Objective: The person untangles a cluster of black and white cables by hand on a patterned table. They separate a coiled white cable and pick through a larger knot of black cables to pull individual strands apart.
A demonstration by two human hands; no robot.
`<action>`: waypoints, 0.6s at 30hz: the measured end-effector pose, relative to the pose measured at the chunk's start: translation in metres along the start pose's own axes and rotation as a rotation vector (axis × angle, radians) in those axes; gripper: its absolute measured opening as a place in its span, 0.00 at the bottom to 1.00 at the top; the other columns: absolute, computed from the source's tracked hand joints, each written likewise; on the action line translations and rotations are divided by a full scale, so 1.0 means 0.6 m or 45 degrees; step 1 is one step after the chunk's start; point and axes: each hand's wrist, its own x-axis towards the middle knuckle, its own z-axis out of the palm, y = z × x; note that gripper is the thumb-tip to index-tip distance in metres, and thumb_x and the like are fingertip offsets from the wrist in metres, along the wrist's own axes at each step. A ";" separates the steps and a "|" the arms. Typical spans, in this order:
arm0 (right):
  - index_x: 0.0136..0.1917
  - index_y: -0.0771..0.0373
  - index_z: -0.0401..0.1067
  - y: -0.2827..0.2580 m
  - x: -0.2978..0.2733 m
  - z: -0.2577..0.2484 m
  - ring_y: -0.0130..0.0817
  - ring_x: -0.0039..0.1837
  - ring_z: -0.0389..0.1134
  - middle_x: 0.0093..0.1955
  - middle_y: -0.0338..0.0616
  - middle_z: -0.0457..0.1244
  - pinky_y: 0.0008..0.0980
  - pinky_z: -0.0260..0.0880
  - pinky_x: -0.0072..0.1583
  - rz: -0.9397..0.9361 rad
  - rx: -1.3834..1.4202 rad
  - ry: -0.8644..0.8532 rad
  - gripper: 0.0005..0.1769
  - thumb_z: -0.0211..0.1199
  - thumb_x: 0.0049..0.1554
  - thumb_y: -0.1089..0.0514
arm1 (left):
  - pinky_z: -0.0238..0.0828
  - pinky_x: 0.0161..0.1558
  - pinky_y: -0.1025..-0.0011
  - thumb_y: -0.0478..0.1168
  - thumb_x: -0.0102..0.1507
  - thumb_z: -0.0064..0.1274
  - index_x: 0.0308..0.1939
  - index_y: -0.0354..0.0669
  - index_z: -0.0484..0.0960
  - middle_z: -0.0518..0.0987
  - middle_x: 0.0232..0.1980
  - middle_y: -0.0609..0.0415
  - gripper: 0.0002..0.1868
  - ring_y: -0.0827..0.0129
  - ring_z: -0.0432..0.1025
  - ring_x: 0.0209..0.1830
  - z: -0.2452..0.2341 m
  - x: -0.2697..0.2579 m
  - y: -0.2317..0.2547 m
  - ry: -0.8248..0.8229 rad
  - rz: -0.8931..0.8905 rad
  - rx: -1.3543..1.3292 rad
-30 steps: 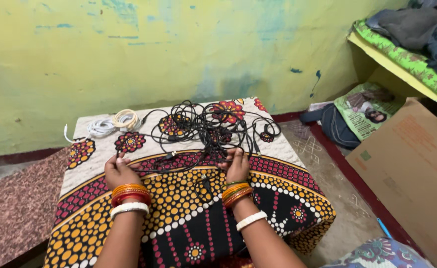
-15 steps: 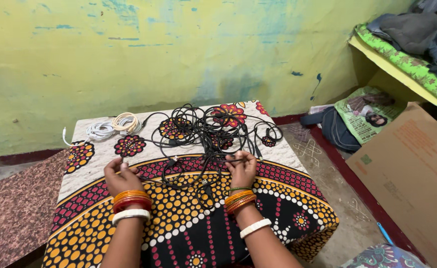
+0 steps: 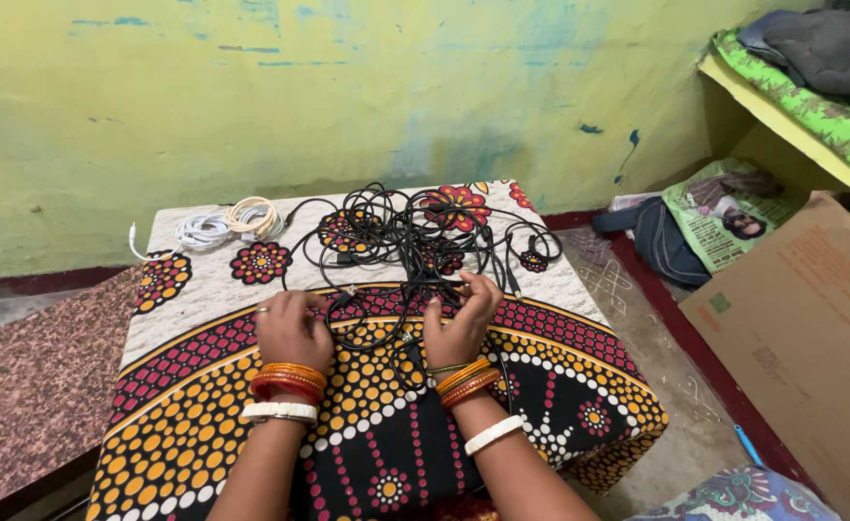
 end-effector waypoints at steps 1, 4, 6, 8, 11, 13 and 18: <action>0.65 0.63 0.59 -0.008 0.001 -0.001 0.43 0.64 0.59 0.64 0.51 0.52 0.41 0.65 0.66 -0.088 -0.028 0.006 0.32 0.65 0.50 0.71 | 0.66 0.58 0.57 0.30 0.56 0.53 0.39 0.50 0.80 0.78 0.47 0.56 0.11 0.56 0.71 0.53 0.003 -0.001 0.002 -0.065 -0.010 0.000; 0.64 0.63 0.60 -0.024 -0.001 -0.004 0.48 0.67 0.58 0.63 0.52 0.52 0.46 0.62 0.69 -0.252 -0.107 -0.030 0.31 0.66 0.49 0.70 | 0.66 0.55 0.54 0.35 0.56 0.56 0.44 0.49 0.83 0.78 0.50 0.53 0.12 0.53 0.71 0.53 0.014 -0.003 0.010 -0.095 -0.034 0.084; 0.64 0.63 0.60 -0.027 -0.003 -0.005 0.49 0.68 0.58 0.62 0.52 0.52 0.48 0.60 0.69 -0.275 -0.129 -0.056 0.30 0.67 0.49 0.69 | 0.66 0.53 0.52 0.40 0.56 0.59 0.46 0.48 0.84 0.77 0.50 0.51 0.14 0.50 0.70 0.53 0.018 -0.004 0.011 -0.073 -0.083 0.181; 0.63 0.63 0.61 -0.027 -0.004 -0.004 0.49 0.68 0.58 0.62 0.52 0.52 0.49 0.60 0.70 -0.246 -0.121 -0.065 0.30 0.67 0.49 0.69 | 0.66 0.52 0.51 0.47 0.55 0.62 0.46 0.47 0.85 0.77 0.50 0.51 0.17 0.48 0.70 0.52 0.023 -0.003 0.012 -0.060 -0.167 0.290; 0.63 0.63 0.61 -0.023 -0.004 -0.002 0.50 0.68 0.58 0.62 0.53 0.52 0.48 0.61 0.69 -0.210 -0.105 -0.078 0.29 0.67 0.50 0.68 | 0.67 0.53 0.52 0.52 0.58 0.62 0.41 0.49 0.85 0.76 0.51 0.52 0.15 0.49 0.70 0.54 0.024 -0.001 0.014 -0.251 -0.296 0.456; 0.63 0.64 0.62 -0.021 -0.005 -0.001 0.49 0.68 0.57 0.63 0.53 0.52 0.49 0.60 0.69 -0.230 -0.121 -0.075 0.29 0.67 0.50 0.68 | 0.66 0.53 0.53 0.52 0.58 0.62 0.39 0.49 0.85 0.76 0.50 0.53 0.14 0.50 0.70 0.54 0.023 0.000 0.016 -0.240 -0.288 0.479; 0.60 0.61 0.65 -0.026 -0.005 -0.002 0.49 0.68 0.55 0.63 0.51 0.52 0.50 0.56 0.70 -0.289 -0.212 -0.071 0.26 0.68 0.50 0.66 | 0.64 0.54 0.53 0.48 0.60 0.60 0.39 0.51 0.85 0.78 0.47 0.54 0.09 0.54 0.71 0.52 0.020 -0.001 0.015 -0.174 -0.180 0.343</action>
